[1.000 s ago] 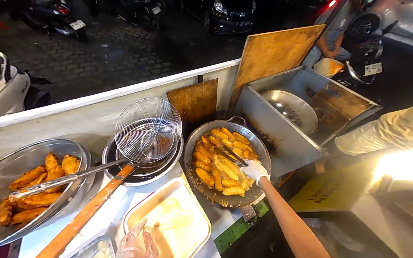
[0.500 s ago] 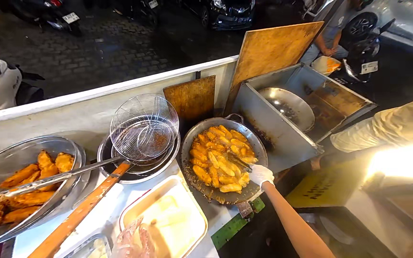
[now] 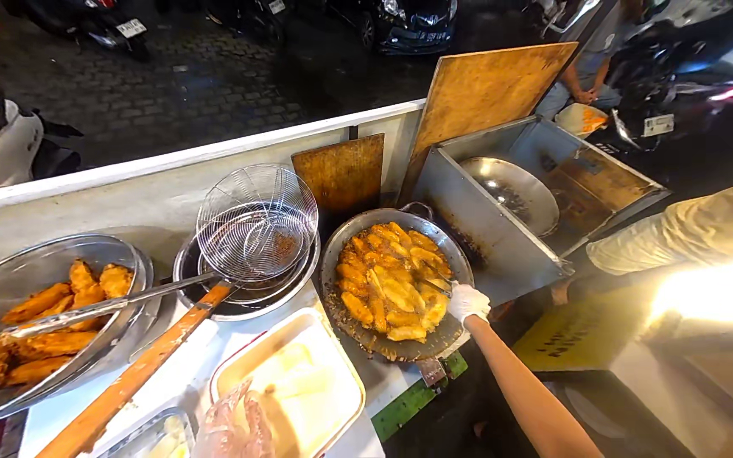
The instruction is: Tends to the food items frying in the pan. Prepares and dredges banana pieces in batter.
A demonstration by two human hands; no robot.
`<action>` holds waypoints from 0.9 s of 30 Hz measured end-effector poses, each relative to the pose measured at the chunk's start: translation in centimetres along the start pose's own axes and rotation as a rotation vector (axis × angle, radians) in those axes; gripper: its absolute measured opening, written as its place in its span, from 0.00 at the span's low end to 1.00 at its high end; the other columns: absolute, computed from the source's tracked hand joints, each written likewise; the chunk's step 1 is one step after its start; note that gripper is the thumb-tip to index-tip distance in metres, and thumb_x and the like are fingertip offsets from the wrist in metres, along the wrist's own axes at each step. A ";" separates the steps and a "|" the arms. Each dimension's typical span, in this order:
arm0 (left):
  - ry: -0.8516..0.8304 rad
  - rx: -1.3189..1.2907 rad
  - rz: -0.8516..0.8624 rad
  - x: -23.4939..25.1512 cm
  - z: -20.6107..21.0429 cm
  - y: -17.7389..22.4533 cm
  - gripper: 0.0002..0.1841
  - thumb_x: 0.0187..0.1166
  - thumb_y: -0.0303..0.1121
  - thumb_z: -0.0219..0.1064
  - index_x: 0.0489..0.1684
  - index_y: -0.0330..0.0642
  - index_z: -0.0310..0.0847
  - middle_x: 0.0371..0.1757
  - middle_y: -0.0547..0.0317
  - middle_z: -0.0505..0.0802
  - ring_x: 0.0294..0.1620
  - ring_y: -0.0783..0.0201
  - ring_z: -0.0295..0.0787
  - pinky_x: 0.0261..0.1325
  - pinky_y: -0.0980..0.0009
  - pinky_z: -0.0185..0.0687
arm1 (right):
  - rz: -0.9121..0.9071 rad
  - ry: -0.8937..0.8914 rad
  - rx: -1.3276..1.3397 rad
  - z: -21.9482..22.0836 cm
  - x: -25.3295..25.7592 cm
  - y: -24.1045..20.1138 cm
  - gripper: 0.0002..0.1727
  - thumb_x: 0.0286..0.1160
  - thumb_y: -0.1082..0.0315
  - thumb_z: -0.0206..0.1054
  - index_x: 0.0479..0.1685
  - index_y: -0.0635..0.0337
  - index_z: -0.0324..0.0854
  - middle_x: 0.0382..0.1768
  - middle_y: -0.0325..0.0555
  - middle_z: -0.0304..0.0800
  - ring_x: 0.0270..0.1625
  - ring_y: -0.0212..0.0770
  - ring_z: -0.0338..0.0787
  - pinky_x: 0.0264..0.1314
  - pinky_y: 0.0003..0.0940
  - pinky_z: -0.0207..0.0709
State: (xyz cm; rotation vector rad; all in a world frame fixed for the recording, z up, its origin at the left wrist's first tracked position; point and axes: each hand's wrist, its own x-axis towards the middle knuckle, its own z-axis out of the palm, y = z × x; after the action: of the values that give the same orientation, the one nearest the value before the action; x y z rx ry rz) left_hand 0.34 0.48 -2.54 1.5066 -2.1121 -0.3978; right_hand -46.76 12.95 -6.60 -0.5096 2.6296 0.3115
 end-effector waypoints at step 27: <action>-0.021 -0.012 -0.043 0.0 -0.6 0.9 0.19 0.84 0.40 0.60 0.64 0.42 0.87 0.65 0.41 0.90 0.72 0.41 0.84 0.77 0.45 0.74 | 0.098 -0.008 0.510 1.8 -0.4 4.8 0.31 0.78 0.48 0.66 0.83 0.36 0.76 0.63 0.51 0.92 0.64 0.54 0.92 0.65 0.64 0.81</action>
State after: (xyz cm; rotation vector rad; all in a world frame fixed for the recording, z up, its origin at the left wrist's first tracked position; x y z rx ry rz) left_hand -0.06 0.83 -1.53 1.5498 -2.0925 -0.4422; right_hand -47.68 17.92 -7.41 -0.2058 2.5909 -0.3239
